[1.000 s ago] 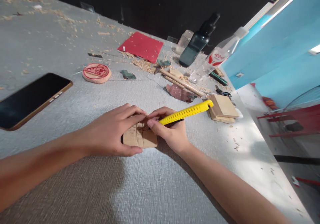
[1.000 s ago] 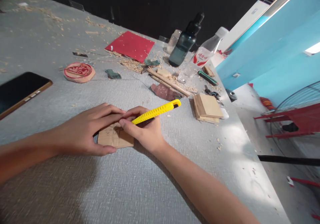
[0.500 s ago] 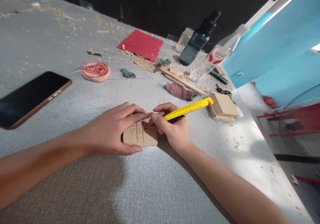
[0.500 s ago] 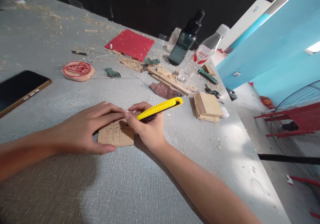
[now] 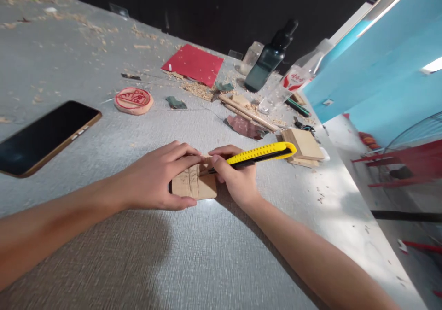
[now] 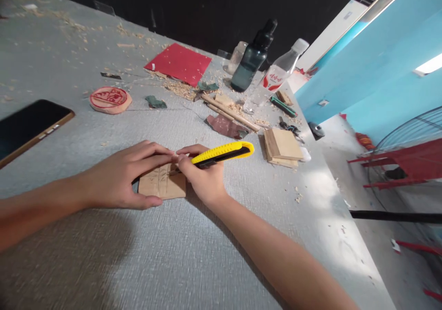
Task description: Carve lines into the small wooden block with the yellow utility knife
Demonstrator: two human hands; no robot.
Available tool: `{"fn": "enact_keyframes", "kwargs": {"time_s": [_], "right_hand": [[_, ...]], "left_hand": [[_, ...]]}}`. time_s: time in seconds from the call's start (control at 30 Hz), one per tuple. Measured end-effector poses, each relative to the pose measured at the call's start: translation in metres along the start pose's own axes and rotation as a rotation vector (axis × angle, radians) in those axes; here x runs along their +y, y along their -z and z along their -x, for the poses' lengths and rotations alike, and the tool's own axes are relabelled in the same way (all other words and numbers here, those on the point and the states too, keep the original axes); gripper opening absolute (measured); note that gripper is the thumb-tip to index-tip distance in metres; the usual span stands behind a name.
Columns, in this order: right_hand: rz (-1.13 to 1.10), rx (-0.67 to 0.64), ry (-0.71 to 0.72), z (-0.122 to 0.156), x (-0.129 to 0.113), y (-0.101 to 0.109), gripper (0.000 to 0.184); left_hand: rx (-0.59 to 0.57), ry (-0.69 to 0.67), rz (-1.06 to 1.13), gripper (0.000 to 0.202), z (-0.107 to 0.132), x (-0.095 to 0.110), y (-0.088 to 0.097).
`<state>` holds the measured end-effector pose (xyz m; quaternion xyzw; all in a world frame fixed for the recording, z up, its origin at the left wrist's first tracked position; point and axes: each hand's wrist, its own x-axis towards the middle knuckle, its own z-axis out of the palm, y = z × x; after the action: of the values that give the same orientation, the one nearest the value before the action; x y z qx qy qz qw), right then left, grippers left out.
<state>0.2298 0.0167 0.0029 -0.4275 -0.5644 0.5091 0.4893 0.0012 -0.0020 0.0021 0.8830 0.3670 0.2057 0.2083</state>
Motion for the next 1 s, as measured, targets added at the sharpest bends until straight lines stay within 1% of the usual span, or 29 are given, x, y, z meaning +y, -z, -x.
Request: {"fn": "enact_keyframes", "kwargs": {"time_s": [0.07,0.1,0.2,0.27,0.37,0.43,0.5,0.57,0.63,0.77,0.83,0.9,1.0], "right_hand": [[0.02,0.039,-0.002,-0.0005,0.0001,0.0005,0.002],[0.017,0.025,-0.005,-0.001,0.0002,0.0008,0.002],[-0.004,-0.077,-0.006,-0.0027,0.0006,0.0017,0.007],[-0.004,-0.123,-0.01,-0.0034,0.0008,0.0023,0.01],[-0.013,-0.156,-0.015,-0.0032,-0.0001,0.0026,0.005],[-0.017,-0.138,-0.017,-0.0028,-0.0015,0.0024,0.007],[-0.003,-0.085,-0.023,-0.0026,-0.0028,0.0022,0.011],[0.016,-0.046,-0.032,-0.0029,-0.0037,0.002,0.012],[0.024,-0.05,-0.033,-0.0034,-0.0043,0.0021,0.011],[-0.011,-0.165,-0.028,-0.004,-0.0055,0.0021,0.003],[-0.019,-0.214,-0.021,-0.0037,-0.0057,0.0021,0.002],[-0.011,-0.188,-0.019,-0.0033,-0.0051,0.0021,0.002],[-0.002,-0.091,-0.032,-0.0029,-0.004,0.0021,0.01]], "left_hand": [[0.002,0.003,0.007,0.08,-0.0001,0.0001,-0.0001],[0.002,0.006,0.01,0.08,-0.0001,0.0002,0.0],[-0.004,0.013,0.018,0.074,0.0,0.0008,0.0004],[-0.006,0.022,0.023,0.071,0.0001,0.0007,0.0006],[-0.005,0.034,0.036,0.071,0.0003,-0.0004,0.0008],[-0.014,0.037,0.038,0.073,0.0003,-0.0013,0.0009],[-0.027,0.038,0.035,0.077,0.0003,-0.002,0.001],[-0.037,0.037,0.033,0.081,0.0002,-0.0023,0.001],[-0.037,0.039,0.035,0.081,0.0,-0.0023,0.0009],[-0.019,0.045,0.041,0.077,-0.0005,-0.0019,0.0012],[-0.02,0.039,0.046,0.077,-0.0007,-0.0017,0.0014],[-0.026,0.038,0.045,0.077,-0.0006,-0.0016,0.0015],[-0.027,0.038,0.041,0.077,-0.0001,-0.002,0.0011]]}}
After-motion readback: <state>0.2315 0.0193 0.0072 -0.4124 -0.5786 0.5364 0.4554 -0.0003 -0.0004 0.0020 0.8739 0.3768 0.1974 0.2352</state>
